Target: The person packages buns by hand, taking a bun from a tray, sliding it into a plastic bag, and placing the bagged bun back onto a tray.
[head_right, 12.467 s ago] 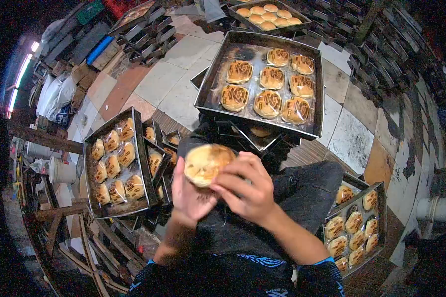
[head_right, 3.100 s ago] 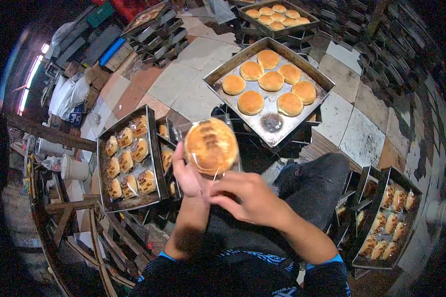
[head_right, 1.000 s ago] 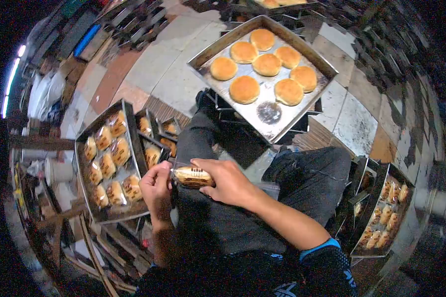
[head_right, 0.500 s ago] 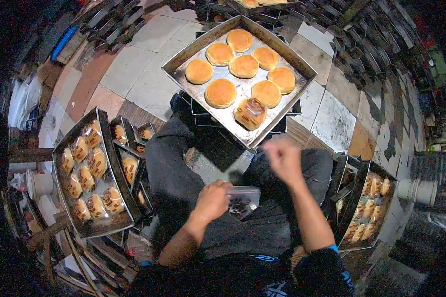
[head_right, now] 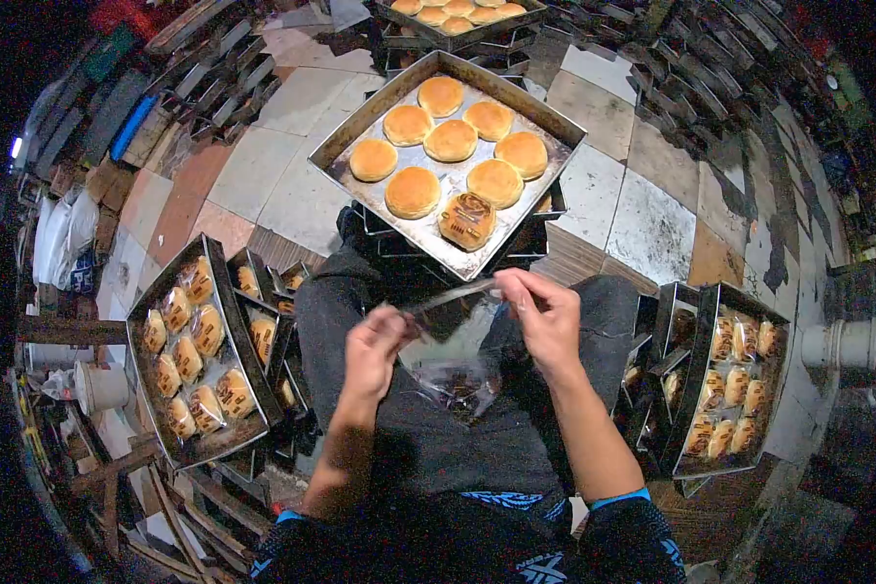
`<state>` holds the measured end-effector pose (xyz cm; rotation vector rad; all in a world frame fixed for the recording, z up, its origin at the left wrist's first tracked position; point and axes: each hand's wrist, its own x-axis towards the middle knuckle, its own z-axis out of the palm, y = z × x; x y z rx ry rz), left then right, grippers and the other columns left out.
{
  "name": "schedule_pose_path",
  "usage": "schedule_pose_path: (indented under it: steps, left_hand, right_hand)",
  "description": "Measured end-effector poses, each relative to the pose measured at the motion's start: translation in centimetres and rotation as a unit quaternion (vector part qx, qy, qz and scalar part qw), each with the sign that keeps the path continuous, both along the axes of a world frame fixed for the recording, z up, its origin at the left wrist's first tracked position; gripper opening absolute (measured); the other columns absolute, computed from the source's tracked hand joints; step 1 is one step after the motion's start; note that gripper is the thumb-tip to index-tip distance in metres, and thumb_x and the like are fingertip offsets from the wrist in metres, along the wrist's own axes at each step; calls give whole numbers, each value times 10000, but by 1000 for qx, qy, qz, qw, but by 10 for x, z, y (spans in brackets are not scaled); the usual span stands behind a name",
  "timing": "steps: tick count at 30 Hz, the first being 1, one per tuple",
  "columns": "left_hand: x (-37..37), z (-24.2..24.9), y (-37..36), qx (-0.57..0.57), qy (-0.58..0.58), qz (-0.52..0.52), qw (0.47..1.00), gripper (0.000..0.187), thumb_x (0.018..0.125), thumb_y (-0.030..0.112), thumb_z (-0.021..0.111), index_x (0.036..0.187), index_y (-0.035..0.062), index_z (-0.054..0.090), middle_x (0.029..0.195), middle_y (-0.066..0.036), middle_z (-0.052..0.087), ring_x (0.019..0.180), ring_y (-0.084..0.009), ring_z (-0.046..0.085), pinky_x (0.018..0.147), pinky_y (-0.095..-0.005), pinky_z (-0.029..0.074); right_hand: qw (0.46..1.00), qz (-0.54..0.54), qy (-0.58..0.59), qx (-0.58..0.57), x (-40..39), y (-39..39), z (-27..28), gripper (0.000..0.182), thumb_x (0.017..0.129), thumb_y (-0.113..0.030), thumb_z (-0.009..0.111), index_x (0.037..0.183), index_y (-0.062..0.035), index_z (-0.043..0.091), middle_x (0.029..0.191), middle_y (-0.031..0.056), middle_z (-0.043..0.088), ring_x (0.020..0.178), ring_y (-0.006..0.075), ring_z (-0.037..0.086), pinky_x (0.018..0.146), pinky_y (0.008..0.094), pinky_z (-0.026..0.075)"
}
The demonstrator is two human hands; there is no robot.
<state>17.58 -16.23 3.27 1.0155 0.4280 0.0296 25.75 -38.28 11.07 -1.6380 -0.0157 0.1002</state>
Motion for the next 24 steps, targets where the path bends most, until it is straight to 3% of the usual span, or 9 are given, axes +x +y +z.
schedule_pose_path:
  steps: [1, 5, 9, 10, 12, 15, 19, 23, 24]
  left_hand:
    - [9, 25, 6, -78, 11, 51, 996, 124, 892, 53, 690, 1008, 8, 680, 883, -23, 678, 768, -88, 606, 707, -220, 489]
    - [14, 7, 52, 91, 4, 255, 963, 153, 880, 39, 707, 1009, -40, 682, 851, -38, 676, 711, -86, 573, 646, -219, 458]
    - [-3, -22, 97, 46, -38, 326, 944, 132, 930, 101, 662, 1005, -6, 642, 841, -16, 643, 693, -75, 563, 634, -201, 441]
    - [-4, -19, 98, 44, -32, 330, 942, 132, 930, 101, 662, 1005, -6, 642, 841, -16, 643, 693, -75, 563, 634, -201, 441]
    - [1, 0, 101, 35, 34, 305, 951, 116, 953, 122, 623, 977, 9, 617, 884, -14, 635, 737, -80, 570, 683, -269, 495]
    - [22, 5, 100, -5, -13, 354, 935, 164, 990, 107, 566, 985, -40, 640, 866, -40, 647, 702, -72, 554, 630, -214, 453]
    - [12, -9, 106, 3, -79, 317, 945, 161, 978, 114, 590, 1014, -31, 652, 858, -32, 644, 707, -86, 582, 631, -240, 489]
    - [18, 6, 105, 3, 46, 308, 950, 126, 962, 144, 623, 977, 20, 638, 763, 1, 602, 634, -57, 554, 507, -238, 448]
    - [16, 8, 105, 22, 45, 295, 954, 121, 961, 147, 628, 985, 30, 640, 743, 14, 574, 589, -51, 518, 462, -228, 412]
  right_hand:
    - [997, 12, 49, 66, 1, 10, 4, 149, 918, -75, 655, 1013, 14, 728, 821, 59, 681, 717, 105, 597, 648, 237, 475]
    - [991, 80, -105, -21, 5, 64, 0, 144, 927, -82, 646, 970, 34, 718, 849, 56, 670, 719, 101, 583, 651, 244, 473]
    - [989, 122, 77, -42, 126, 105, -69, 240, 946, -184, 588, 925, 21, 710, 699, 49, 635, 637, 98, 557, 628, 256, 470]
    - [960, 107, 27, -257, 158, 118, -66, 316, 932, -254, 580, 894, 31, 711, 669, 70, 647, 628, 134, 600, 615, 282, 476]
    - [924, 107, 148, -335, 240, 150, -107, 466, 880, -376, 603, 978, 73, 681, 851, 172, 718, 783, 291, 706, 681, 380, 527]
    - [914, 108, 187, -344, 301, 171, -167, 653, 797, -460, 672, 1002, 160, 647, 946, 270, 696, 885, 339, 697, 732, 407, 536]
    - [841, 277, 102, -453, 254, 187, -101, 865, 676, -528, 786, 1187, 137, 577, 1145, 298, 636, 1012, 322, 664, 831, 382, 518]
    - [934, 184, 23, -305, 199, 138, -107, 753, 742, -256, 840, 1301, 89, 471, 1094, 241, 643, 1009, 289, 659, 849, 348, 524]
    - [976, 154, 117, -98, 184, 123, -93, 669, 767, -229, 811, 1282, 55, 493, 1130, 227, 643, 1021, 292, 662, 899, 354, 521]
